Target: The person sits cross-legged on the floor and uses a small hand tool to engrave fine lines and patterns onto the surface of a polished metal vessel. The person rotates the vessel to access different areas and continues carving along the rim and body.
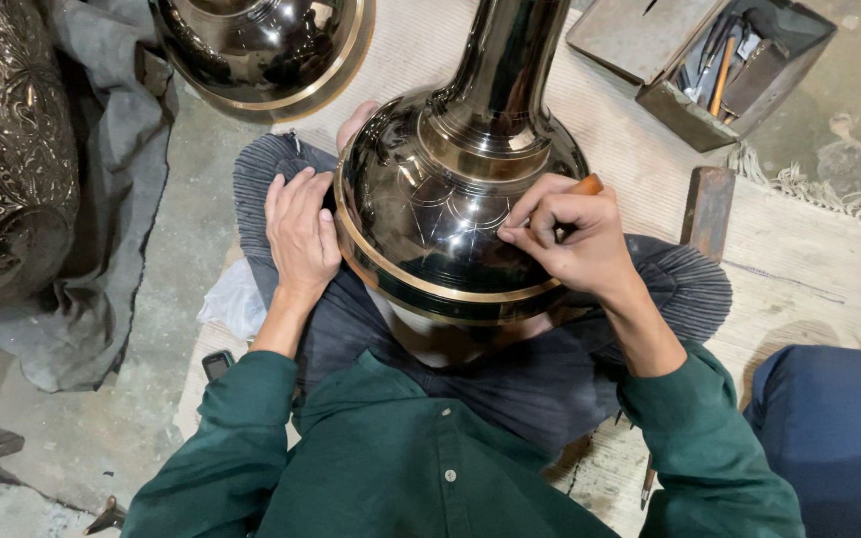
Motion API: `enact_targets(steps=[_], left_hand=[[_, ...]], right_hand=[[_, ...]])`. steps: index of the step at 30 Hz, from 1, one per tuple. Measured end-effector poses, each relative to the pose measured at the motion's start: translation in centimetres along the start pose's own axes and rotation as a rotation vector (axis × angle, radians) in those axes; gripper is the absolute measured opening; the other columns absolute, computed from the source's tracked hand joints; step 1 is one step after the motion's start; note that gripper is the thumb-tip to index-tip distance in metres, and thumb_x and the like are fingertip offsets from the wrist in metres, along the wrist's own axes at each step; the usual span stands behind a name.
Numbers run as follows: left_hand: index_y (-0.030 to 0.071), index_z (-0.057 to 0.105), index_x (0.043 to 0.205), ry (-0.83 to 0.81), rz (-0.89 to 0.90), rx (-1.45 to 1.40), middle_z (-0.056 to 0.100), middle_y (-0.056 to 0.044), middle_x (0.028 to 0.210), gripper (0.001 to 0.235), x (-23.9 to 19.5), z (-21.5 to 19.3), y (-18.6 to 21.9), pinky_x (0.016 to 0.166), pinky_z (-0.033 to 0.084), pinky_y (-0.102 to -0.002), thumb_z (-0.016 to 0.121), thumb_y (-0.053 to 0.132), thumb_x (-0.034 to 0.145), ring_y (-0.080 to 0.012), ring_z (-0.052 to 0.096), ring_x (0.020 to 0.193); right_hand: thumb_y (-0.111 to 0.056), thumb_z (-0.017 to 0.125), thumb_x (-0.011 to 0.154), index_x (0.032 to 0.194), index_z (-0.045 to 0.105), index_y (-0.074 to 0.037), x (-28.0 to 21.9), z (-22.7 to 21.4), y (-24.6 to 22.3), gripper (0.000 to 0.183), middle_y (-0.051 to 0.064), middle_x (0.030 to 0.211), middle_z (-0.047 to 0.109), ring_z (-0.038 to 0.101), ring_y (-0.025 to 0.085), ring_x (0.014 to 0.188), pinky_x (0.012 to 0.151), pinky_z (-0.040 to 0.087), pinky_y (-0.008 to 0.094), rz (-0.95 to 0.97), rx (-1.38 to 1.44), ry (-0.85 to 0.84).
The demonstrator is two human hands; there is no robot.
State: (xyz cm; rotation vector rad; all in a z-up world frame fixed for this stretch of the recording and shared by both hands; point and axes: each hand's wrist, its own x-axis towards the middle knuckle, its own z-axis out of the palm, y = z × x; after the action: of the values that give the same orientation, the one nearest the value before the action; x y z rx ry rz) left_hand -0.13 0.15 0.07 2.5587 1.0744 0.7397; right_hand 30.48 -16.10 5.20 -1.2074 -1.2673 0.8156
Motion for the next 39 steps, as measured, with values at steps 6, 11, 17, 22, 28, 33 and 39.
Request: enact_targets(steps=[6, 11, 17, 22, 28, 33, 39], left_hand=[[-0.002, 0.064, 0.127, 0.005, -0.007, 0.0, 0.067, -0.017, 0.128, 0.038, 0.0, 0.1, 0.0, 0.123, 0.03, -0.053, 0.047, 0.017, 0.098, -0.0358, 0.056, 0.133], [-0.002, 0.064, 0.127, -0.004, 0.004, 0.008, 0.067, -0.018, 0.129, 0.038, -0.1, 0.0, -0.2, 0.123, 0.029, -0.054, 0.048, 0.017, 0.098, -0.0363, 0.055, 0.133], [-0.003, 0.064, 0.127, -0.001, -0.003, 0.009, 0.067, -0.018, 0.129, 0.038, 0.0, 0.0, -0.1, 0.123, 0.029, -0.054, 0.047, 0.016, 0.099, -0.036, 0.055, 0.134], [-0.003, 0.064, 0.127, -0.005, -0.004, 0.01, 0.067, -0.018, 0.129, 0.038, 0.0, 0.0, -0.1, 0.123, 0.029, -0.054, 0.047, 0.016, 0.098, -0.0359, 0.055, 0.134], [-0.003, 0.064, 0.127, 0.003, 0.002, 0.012, 0.067, -0.018, 0.128, 0.038, 0.2, 0.0, 0.0, 0.123, 0.029, -0.053, 0.048, 0.015, 0.098, -0.0358, 0.055, 0.133], [-0.003, 0.064, 0.127, -0.006, -0.008, 0.01, 0.067, -0.018, 0.129, 0.038, 0.0, 0.0, 0.0, 0.123, 0.029, -0.053, 0.048, 0.015, 0.097, -0.0358, 0.055, 0.134], [-0.003, 0.064, 0.127, -0.002, 0.002, 0.004, 0.067, -0.017, 0.129, 0.038, 0.1, -0.1, 0.0, 0.123, 0.029, -0.054, 0.048, 0.015, 0.097, -0.0361, 0.056, 0.133]], right_hand=[[0.012, 0.08, 0.083, 0.06, 0.042, -0.005, -0.1, 0.4, -0.1, 0.048, 0.008, 0.089, 0.071, 0.071, 0.012, 0.082, 0.072, 0.057, 0.023, -0.022, 0.001, 0.061], [0.012, 0.079, 0.084, 0.059, 0.042, -0.005, -0.5, 0.5, 0.0, 0.048, 0.008, 0.088, 0.071, 0.071, 0.013, 0.082, 0.073, 0.059, 0.024, -0.04, 0.001, 0.058], [0.011, 0.08, 0.085, 0.059, 0.043, -0.007, -1.1, 0.6, -0.1, 0.049, 0.008, 0.088, 0.07, 0.072, 0.013, 0.083, 0.071, 0.059, 0.024, -0.055, 0.002, 0.094], [0.011, 0.081, 0.085, 0.059, 0.044, -0.007, -1.6, 0.9, 0.3, 0.048, 0.009, 0.089, 0.071, 0.071, 0.013, 0.082, 0.07, 0.057, 0.024, -0.057, -0.014, 0.13], [0.011, 0.081, 0.083, 0.059, 0.044, -0.007, -2.1, 0.9, 0.2, 0.048, 0.01, 0.088, 0.071, 0.071, 0.014, 0.082, 0.07, 0.057, 0.024, -0.087, -0.034, 0.152], [0.012, 0.082, 0.083, 0.059, 0.045, -0.006, -2.9, 1.4, 0.8, 0.048, 0.01, 0.088, 0.071, 0.073, 0.015, 0.082, 0.071, 0.059, 0.024, -0.086, -0.029, 0.215], [0.012, 0.081, 0.084, 0.059, 0.044, -0.007, -3.7, 1.6, 1.2, 0.048, 0.011, 0.09, 0.069, 0.072, 0.015, 0.083, 0.074, 0.06, 0.026, -0.103, -0.03, 0.236]])
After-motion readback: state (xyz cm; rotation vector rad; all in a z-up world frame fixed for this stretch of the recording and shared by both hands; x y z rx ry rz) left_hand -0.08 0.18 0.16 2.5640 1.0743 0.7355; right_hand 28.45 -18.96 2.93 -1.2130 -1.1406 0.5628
